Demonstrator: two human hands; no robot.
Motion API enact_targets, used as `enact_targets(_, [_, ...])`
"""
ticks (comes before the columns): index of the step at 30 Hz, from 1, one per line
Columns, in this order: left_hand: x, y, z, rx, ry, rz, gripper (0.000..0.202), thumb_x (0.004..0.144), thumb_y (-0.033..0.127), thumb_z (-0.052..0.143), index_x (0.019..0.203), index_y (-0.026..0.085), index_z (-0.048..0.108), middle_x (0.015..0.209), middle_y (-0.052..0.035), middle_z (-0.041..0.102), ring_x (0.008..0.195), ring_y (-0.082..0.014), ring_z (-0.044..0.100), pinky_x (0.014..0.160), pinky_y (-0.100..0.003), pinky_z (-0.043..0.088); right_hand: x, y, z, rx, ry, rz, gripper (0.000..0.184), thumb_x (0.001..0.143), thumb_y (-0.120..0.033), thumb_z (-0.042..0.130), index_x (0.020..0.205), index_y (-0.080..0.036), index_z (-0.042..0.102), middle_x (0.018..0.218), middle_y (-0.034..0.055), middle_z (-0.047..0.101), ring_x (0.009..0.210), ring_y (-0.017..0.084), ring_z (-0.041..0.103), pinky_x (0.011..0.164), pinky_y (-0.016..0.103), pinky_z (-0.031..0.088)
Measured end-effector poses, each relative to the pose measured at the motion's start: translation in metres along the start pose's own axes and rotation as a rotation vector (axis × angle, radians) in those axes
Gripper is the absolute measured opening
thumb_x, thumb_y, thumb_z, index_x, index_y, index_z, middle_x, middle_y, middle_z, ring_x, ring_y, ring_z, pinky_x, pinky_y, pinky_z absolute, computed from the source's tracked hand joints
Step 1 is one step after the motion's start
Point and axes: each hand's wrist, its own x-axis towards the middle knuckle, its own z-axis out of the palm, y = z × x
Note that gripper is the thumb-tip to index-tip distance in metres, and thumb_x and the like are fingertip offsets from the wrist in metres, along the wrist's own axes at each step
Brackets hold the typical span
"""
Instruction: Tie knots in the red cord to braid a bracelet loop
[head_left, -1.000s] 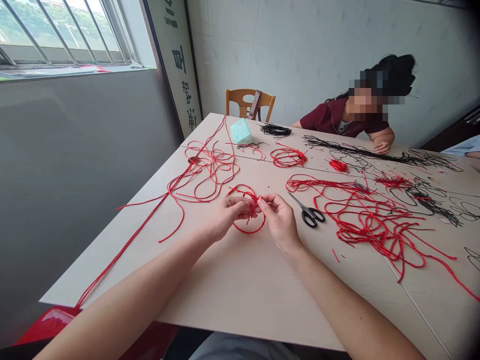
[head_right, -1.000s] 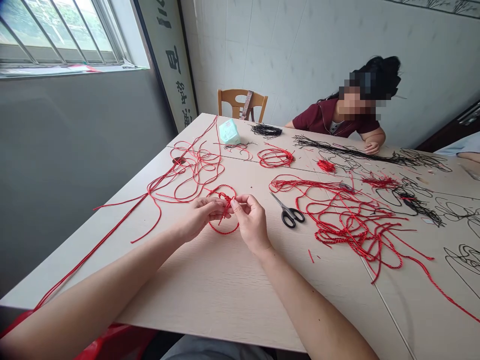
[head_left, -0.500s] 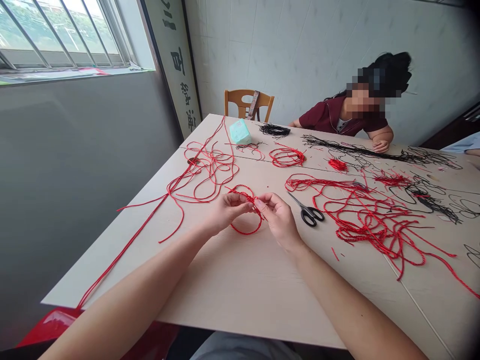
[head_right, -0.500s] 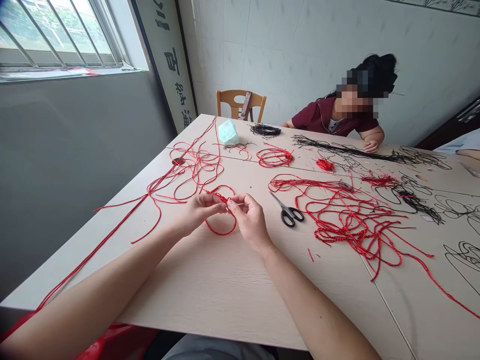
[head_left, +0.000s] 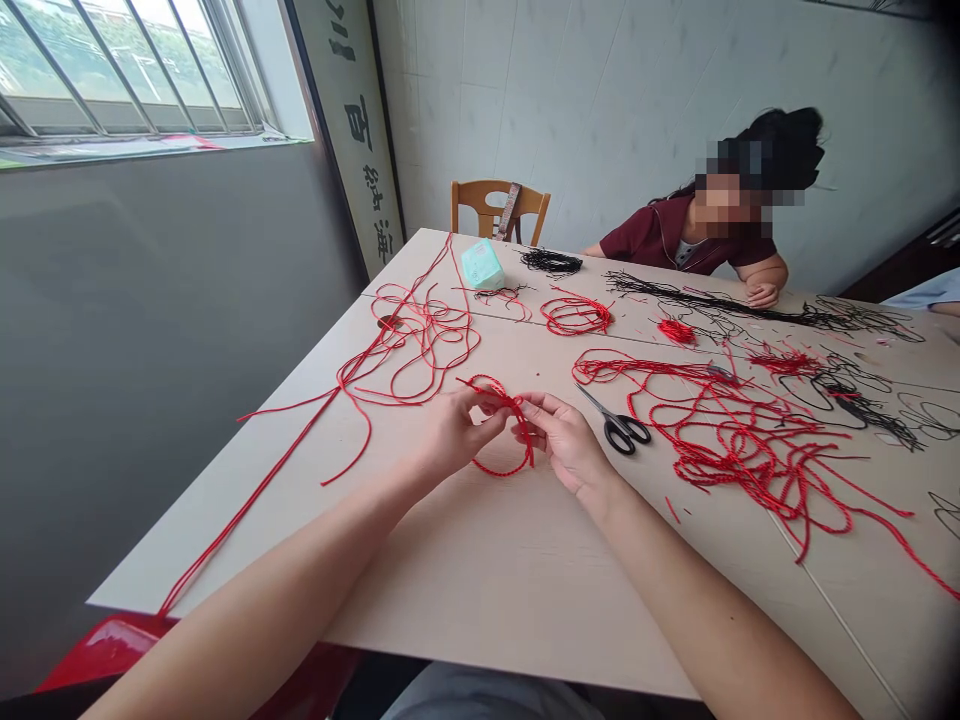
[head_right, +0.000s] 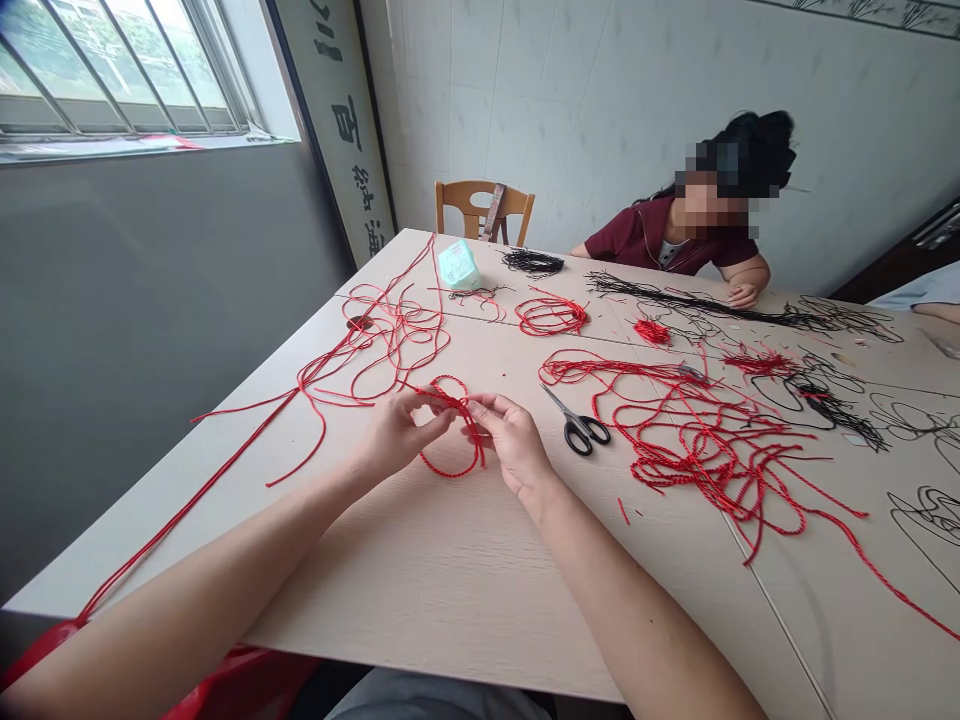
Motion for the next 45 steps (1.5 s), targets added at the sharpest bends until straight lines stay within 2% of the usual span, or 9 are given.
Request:
enact_targets(4, [0.000,-0.011,0.007,-0.256,-0.121,-0.190,0.022,0.077,0.036,0.058,0.079,0.016,0.066,0.077,-0.0047,0.067,0.072,-0.0152,0.058,0.068,-0.026,0.042,0.002,0.006,0.002,0.012,0.123,-0.190,0.032,0.063,-0.031,0.075,0.086,-0.019,0.056,0.076,-0.0007,0.065,0.065,0.011,0.060,0.065,0.025,0.047])
enact_targets(8, [0.001,-0.015,0.008,-0.477,-0.173,-0.307,0.024,0.074,0.039,0.062,0.077,0.016,0.064,0.075,-0.0035,0.065,0.074,-0.0141,0.058,0.075,-0.027,0.042,0.001,0.005,0.002,-0.060,0.131,-0.316,0.032,0.066,-0.030,0.073,0.088,-0.021,0.051,0.079,-0.0008,0.066,0.072,0.012,0.061,0.071,0.027,0.047])
enact_targets(14, [0.004,-0.010,0.002,-0.546,-0.144,-0.324,0.025,0.071,0.040,0.065,0.075,0.015,0.065,0.072,-0.0031,0.064,0.073,-0.0135,0.056,0.076,-0.027,0.040,0.002,0.000,-0.004,-0.337,0.030,-0.347,0.025,0.071,-0.039,0.067,0.082,-0.017,0.065,0.078,0.0037,0.066,0.072,0.015,0.059,0.070,0.029,0.047])
enact_targets(23, [0.005,-0.012,0.002,-0.542,-0.172,-0.340,0.021,0.071,0.036,0.065,0.073,0.015,0.065,0.071,-0.0034,0.064,0.072,-0.0139,0.057,0.075,-0.027,0.040,0.000,-0.004,-0.002,-0.502,0.047,-0.506,0.015,0.075,-0.034,0.064,0.078,-0.020,0.065,0.075,0.0022,0.065,0.070,0.016,0.059,0.069,0.029,0.048])
enact_targets(27, [0.004,-0.015,0.002,-0.497,-0.215,-0.363,0.023,0.070,0.037,0.064,0.075,0.014,0.065,0.072,-0.0044,0.064,0.072,-0.0146,0.058,0.073,-0.028,0.042,0.000,-0.004,-0.004,-0.453,0.001,-0.462,0.018,0.075,-0.035,0.064,0.083,-0.019,0.064,0.078,0.0026,0.066,0.074,0.016,0.061,0.072,0.031,0.050])
enact_targets(32, [0.004,-0.020,0.004,-0.441,-0.192,-0.354,0.021,0.071,0.035,0.063,0.077,0.015,0.064,0.074,-0.0042,0.065,0.071,-0.0139,0.058,0.071,-0.027,0.043,-0.002,-0.008,-0.005,-0.402,-0.078,-0.368,0.031,0.072,-0.036,0.067,0.098,-0.020,0.065,0.085,0.0038,0.067,0.080,0.017,0.063,0.078,0.034,0.052])
enact_targets(35, [0.004,-0.021,0.004,-0.372,-0.193,-0.335,0.019,0.072,0.032,0.062,0.078,0.015,0.064,0.076,-0.0048,0.066,0.072,-0.0146,0.058,0.069,-0.027,0.043,-0.002,-0.008,-0.005,-0.424,-0.077,-0.344,0.029,0.072,-0.038,0.067,0.093,-0.018,0.068,0.086,0.0054,0.068,0.080,0.019,0.064,0.078,0.036,0.052])
enact_targets(40, [0.003,-0.019,0.004,-0.270,-0.241,-0.311,0.021,0.074,0.035,0.061,0.077,0.015,0.063,0.076,-0.0058,0.067,0.072,-0.0160,0.059,0.067,-0.027,0.043,-0.001,-0.005,-0.006,-0.454,-0.014,-0.349,0.022,0.075,-0.038,0.064,0.082,-0.018,0.066,0.074,0.0032,0.065,0.069,0.015,0.060,0.068,0.031,0.052])
enact_targets(45, [0.004,-0.018,0.004,-0.224,-0.300,-0.298,0.023,0.077,0.038,0.056,0.077,0.015,0.063,0.075,-0.0051,0.066,0.071,-0.0158,0.058,0.065,-0.027,0.042,0.002,-0.007,-0.008,-0.228,0.011,-0.250,0.021,0.075,-0.039,0.063,0.079,-0.019,0.060,0.074,0.0002,0.062,0.062,0.010,0.056,0.059,0.024,0.049])
